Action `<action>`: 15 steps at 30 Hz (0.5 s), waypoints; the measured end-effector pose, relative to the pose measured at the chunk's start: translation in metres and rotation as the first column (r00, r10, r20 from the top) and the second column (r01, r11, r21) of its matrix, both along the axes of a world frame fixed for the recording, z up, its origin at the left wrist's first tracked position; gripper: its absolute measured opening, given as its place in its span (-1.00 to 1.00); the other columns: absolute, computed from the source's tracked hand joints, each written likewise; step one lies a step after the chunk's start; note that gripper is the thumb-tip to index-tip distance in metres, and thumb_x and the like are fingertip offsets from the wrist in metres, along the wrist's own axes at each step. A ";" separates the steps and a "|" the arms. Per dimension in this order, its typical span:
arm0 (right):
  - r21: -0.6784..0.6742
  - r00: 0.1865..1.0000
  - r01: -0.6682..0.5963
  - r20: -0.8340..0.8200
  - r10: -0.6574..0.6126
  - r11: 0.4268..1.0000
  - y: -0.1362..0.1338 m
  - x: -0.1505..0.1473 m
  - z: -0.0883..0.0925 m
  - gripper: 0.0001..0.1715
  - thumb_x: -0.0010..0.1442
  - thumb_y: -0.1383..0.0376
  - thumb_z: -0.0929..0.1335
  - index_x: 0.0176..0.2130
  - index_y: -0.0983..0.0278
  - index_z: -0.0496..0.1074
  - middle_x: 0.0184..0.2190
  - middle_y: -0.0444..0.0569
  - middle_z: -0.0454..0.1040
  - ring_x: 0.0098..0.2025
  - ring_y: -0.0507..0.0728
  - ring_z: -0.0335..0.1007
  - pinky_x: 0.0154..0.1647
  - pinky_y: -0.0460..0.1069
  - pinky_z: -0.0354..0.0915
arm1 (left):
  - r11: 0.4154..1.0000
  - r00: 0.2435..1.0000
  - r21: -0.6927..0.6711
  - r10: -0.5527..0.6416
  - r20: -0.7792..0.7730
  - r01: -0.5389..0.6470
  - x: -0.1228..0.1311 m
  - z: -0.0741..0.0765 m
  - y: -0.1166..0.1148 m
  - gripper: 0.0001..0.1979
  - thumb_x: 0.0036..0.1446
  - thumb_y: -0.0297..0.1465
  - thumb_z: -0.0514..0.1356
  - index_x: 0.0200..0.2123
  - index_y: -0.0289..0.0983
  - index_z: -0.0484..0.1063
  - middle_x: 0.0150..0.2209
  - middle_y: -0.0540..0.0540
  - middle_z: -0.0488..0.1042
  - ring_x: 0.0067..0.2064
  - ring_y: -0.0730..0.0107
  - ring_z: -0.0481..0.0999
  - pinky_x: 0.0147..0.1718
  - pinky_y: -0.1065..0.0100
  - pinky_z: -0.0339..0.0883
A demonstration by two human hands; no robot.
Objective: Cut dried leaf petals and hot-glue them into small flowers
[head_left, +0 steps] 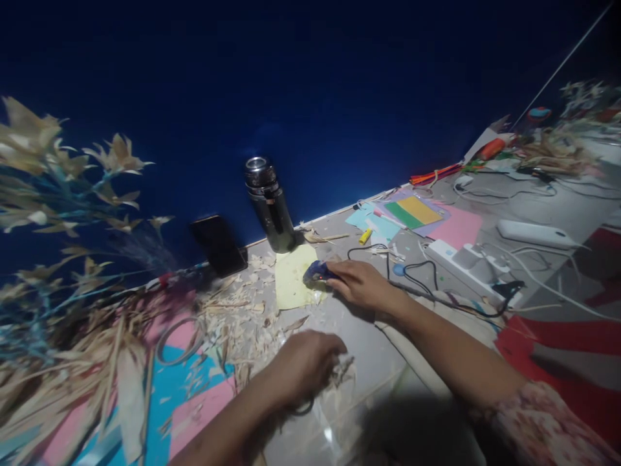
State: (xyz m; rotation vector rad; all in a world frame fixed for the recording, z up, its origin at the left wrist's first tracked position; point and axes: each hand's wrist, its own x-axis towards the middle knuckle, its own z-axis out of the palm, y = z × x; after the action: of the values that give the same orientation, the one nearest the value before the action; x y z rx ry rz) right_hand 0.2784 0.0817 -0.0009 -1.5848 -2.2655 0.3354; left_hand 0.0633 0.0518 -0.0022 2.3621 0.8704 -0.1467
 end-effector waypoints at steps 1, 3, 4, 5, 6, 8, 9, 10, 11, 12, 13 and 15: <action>-0.004 1.000 0.019 -0.010 -0.019 1.000 0.001 0.001 0.000 -0.61 0.46 0.22 0.29 0.19 0.25 0.46 0.09 0.12 0.59 0.09 0.27 0.49 0.09 0.06 0.28 | 0.988 0.991 0.091 0.125 -0.040 -0.121 -0.003 0.001 0.007 -0.80 0.28 -0.38 0.14 -0.26 -0.15 0.59 -0.30 -0.05 0.62 -0.26 0.28 0.58 -0.30 0.38 0.28; -0.039 0.998 0.054 -0.013 -0.055 0.998 0.003 0.001 0.002 -0.60 0.46 0.23 0.27 0.20 0.25 0.46 0.16 0.10 0.56 0.14 0.26 0.47 0.12 0.05 0.26 | 0.925 0.948 0.257 0.308 -0.073 -0.281 -0.007 0.000 0.023 -0.72 0.35 -0.36 0.04 -0.24 -0.22 0.57 -0.27 -0.15 0.60 -0.25 0.19 0.57 -0.32 0.31 0.26; -0.064 0.998 0.069 -0.005 -0.070 0.996 0.003 0.001 0.003 -0.60 0.46 0.23 0.27 0.19 0.24 0.47 0.17 0.08 0.55 0.14 0.26 0.47 0.10 0.04 0.26 | 0.894 0.931 0.318 0.357 -0.075 -0.317 -0.007 -0.001 0.030 -0.69 0.37 -0.36 0.00 -0.22 -0.24 0.56 -0.22 -0.20 0.58 -0.23 0.15 0.57 -0.33 0.29 0.24; -0.088 0.996 0.085 0.004 -0.085 0.993 0.004 0.001 0.005 -0.61 0.46 0.22 0.26 0.18 0.23 0.48 0.16 0.07 0.56 0.12 0.26 0.49 0.07 0.03 0.27 | 0.873 0.923 0.362 0.377 -0.075 -0.327 -0.006 -0.003 0.036 -0.68 0.38 -0.37 -0.01 -0.20 -0.25 0.55 -0.17 -0.22 0.56 -0.23 0.14 0.56 -0.34 0.27 0.23; -0.107 0.995 0.101 0.014 -0.100 0.989 0.004 0.001 0.006 -0.62 0.46 0.21 0.26 0.16 0.22 0.48 0.13 0.07 0.58 0.09 0.26 0.51 0.03 0.03 0.27 | 0.861 0.922 0.395 0.378 -0.078 -0.320 -0.005 -0.005 0.040 -0.69 0.38 -0.38 -0.02 -0.18 -0.24 0.54 -0.13 -0.23 0.54 -0.22 0.13 0.56 -0.35 0.26 0.22; -0.124 0.991 0.132 0.030 -0.129 0.983 0.005 0.001 0.007 -0.63 0.47 0.19 0.25 0.12 0.24 0.50 0.04 0.10 0.62 0.00 0.26 0.54 -0.07 0.02 0.27 | 0.856 0.935 0.438 0.344 -0.089 -0.273 0.000 -0.009 0.044 -0.72 0.36 -0.40 0.01 -0.17 -0.21 0.54 -0.09 -0.20 0.52 -0.22 0.15 0.55 -0.35 0.26 0.21; -0.127 0.989 0.144 0.036 -0.141 0.981 0.005 0.000 0.007 -0.63 0.47 0.19 0.25 0.10 0.26 0.50 0.00 0.11 0.64 -0.04 0.27 0.55 -0.12 0.02 0.26 | 0.859 0.943 0.450 0.317 -0.097 -0.242 0.003 -0.010 0.045 -0.72 0.35 -0.41 0.02 -0.17 -0.19 0.54 -0.09 -0.18 0.51 -0.21 0.15 0.55 -0.35 0.26 0.22; -0.132 0.988 0.155 0.042 -0.151 0.979 0.005 0.000 0.007 -0.64 0.47 0.18 0.25 0.08 0.27 0.50 -0.04 0.12 0.65 -0.07 0.27 0.56 -0.15 0.01 0.25 | 0.863 0.951 0.460 0.289 -0.107 -0.211 0.006 -0.011 0.045 -0.73 0.35 -0.43 0.02 -0.17 -0.19 0.55 -0.09 -0.18 0.51 -0.20 0.15 0.56 -0.33 0.25 0.22; -0.136 0.986 0.163 0.047 -0.158 0.977 0.006 0.000 0.007 -0.65 0.47 0.19 0.25 0.07 0.27 0.51 -0.07 0.12 0.65 -0.10 0.26 0.55 -0.18 0.01 0.23 | 0.866 0.957 0.467 0.264 -0.118 -0.181 0.008 -0.012 0.045 -0.73 0.34 -0.44 0.02 -0.17 -0.20 0.54 -0.08 -0.19 0.51 -0.18 0.14 0.56 -0.32 0.24 0.23; -0.138 0.986 0.167 0.051 -0.161 0.976 0.006 0.000 0.006 -0.66 0.47 0.19 0.25 0.05 0.27 0.51 -0.09 0.12 0.65 -0.11 0.25 0.55 -0.19 0.00 0.22 | 0.868 0.961 0.471 0.243 -0.130 -0.156 0.011 -0.012 0.045 -0.73 0.34 -0.46 0.02 -0.17 -0.21 0.54 -0.08 -0.20 0.52 -0.17 0.13 0.57 -0.30 0.24 0.25; -0.139 0.985 0.169 0.053 -0.163 0.976 0.007 0.000 0.005 -0.67 0.47 0.19 0.26 0.04 0.26 0.51 -0.09 0.11 0.65 -0.11 0.25 0.55 -0.19 0.00 0.21 | 0.869 0.964 0.475 0.227 -0.141 -0.135 0.012 -0.012 0.046 -0.72 0.34 -0.48 0.02 -0.18 -0.23 0.54 -0.07 -0.21 0.52 -0.17 0.12 0.57 -0.29 0.22 0.26; -0.136 0.985 0.171 0.056 -0.164 0.976 0.007 0.000 0.004 -0.68 0.47 0.18 0.26 0.04 0.25 0.51 -0.08 0.09 0.64 -0.10 0.24 0.54 -0.19 -0.01 0.20 | 0.869 0.966 0.483 0.206 -0.159 -0.106 0.014 -0.014 0.049 -0.72 0.33 -0.52 0.00 -0.17 -0.26 0.53 -0.04 -0.25 0.52 -0.16 0.11 0.58 -0.27 0.21 0.29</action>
State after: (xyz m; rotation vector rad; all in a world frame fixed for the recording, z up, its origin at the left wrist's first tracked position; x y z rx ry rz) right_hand 0.2787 0.0890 0.0031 -1.8578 -2.1624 0.4273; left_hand 0.0778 0.1010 -0.0166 2.7417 1.3215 -0.1245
